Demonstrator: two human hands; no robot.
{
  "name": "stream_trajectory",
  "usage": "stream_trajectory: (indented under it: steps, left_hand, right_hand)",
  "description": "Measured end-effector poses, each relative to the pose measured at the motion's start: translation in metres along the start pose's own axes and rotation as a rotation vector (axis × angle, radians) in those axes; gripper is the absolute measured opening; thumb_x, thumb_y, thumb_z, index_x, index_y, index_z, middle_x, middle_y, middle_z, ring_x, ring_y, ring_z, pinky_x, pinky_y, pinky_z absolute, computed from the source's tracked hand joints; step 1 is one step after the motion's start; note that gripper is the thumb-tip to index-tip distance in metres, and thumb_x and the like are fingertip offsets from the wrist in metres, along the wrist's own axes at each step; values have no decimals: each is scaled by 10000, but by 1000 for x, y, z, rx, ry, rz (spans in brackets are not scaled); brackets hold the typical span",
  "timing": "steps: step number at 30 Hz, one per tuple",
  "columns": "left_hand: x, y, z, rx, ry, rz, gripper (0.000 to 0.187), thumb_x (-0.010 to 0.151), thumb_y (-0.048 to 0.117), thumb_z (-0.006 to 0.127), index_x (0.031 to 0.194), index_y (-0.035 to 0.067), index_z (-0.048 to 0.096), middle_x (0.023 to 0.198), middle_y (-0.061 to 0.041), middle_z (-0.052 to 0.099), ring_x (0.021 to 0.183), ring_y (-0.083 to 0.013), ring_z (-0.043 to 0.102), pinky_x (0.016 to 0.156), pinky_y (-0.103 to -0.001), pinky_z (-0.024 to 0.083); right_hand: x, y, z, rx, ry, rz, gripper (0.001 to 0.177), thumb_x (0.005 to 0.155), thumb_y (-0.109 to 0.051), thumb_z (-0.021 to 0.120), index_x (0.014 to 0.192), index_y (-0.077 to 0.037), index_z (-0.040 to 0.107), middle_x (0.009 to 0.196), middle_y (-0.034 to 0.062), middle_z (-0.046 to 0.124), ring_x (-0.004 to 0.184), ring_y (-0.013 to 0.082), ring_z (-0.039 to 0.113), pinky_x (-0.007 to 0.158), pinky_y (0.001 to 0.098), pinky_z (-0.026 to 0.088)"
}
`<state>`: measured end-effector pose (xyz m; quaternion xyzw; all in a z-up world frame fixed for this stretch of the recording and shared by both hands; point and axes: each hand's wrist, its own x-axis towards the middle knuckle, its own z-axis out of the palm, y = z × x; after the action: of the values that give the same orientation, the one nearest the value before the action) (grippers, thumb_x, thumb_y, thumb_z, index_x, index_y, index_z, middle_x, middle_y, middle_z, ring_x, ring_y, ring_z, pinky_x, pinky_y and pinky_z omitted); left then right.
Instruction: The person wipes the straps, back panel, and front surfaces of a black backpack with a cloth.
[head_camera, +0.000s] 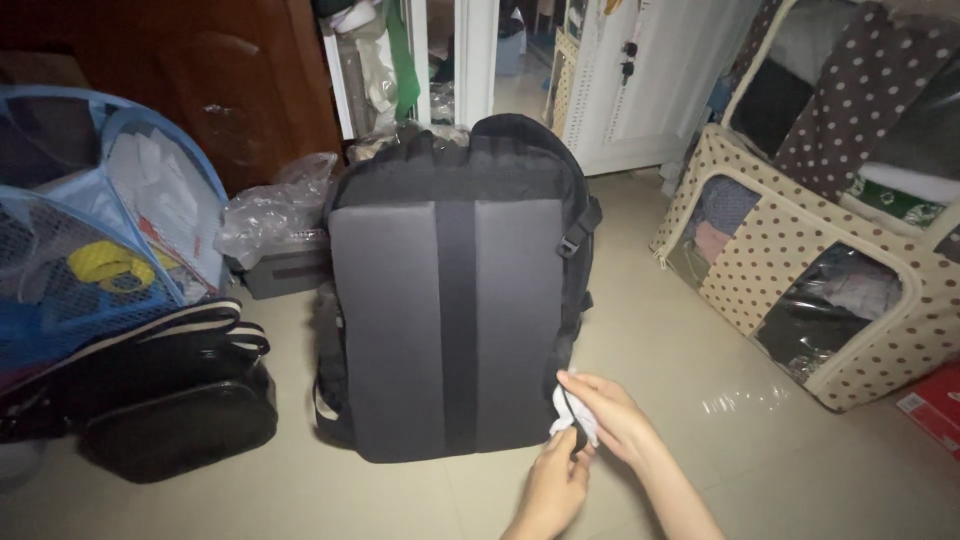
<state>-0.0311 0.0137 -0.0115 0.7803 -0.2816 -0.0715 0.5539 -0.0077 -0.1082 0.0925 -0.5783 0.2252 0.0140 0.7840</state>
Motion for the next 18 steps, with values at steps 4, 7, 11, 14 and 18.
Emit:
stream_trajectory:
  steps: [4, 7, 11, 14, 18]
  left_hand:
    - [1, -6, 2, -74, 1, 1, 466, 795, -2, 512, 1234, 139, 578, 1099, -62, 608, 1032, -265, 613, 908, -361, 481]
    - [4, -14, -6, -31, -71, -230, 436, 852, 120, 510, 1260, 245, 600, 1192, 51, 680, 875, -160, 699, 883, -331, 514]
    - [21, 24, -46, 150, -10, -294, 288, 822, 133, 515, 1030, 242, 681, 1034, -44, 740, 877, -308, 672, 816, -425, 490]
    - [43, 65, -66, 548, 251, -150, 222, 960, 209, 446, 850, 182, 637, 870, -127, 713, 859, -424, 655, 747, -556, 457]
    - [85, 122, -93, 249, 356, -146, 418, 1057, 365, 373, 842, 76, 583, 922, -204, 727, 887, -484, 661, 765, -582, 457]
  right_hand:
    - [-28, -24, -7, -14, -158, 72, 240, 945, -186, 713, 997, 29, 618, 715, 174, 636, 504, 277, 618, 334, 409, 528]
    - [-26, -15, -22, -10, -285, 13, 236, 922, -105, 698, 1079, 66, 655, 795, 202, 712, 573, 284, 685, 479, 453, 619]
    - [-32, -1, -27, -89, -229, -135, 278, 896, -118, 740, 1097, 74, 734, 811, 160, 759, 579, 184, 615, 497, 285, 445]
    - [-49, 2, -20, -164, -169, -186, 298, 914, -140, 742, 1159, 27, 771, 728, 43, 589, 533, 82, 444, 429, 235, 303]
    - [-58, -3, -24, -482, -92, -379, 271, 969, -243, 749, 786, -79, 637, 687, -19, 458, 645, 84, 421, 590, 246, 305]
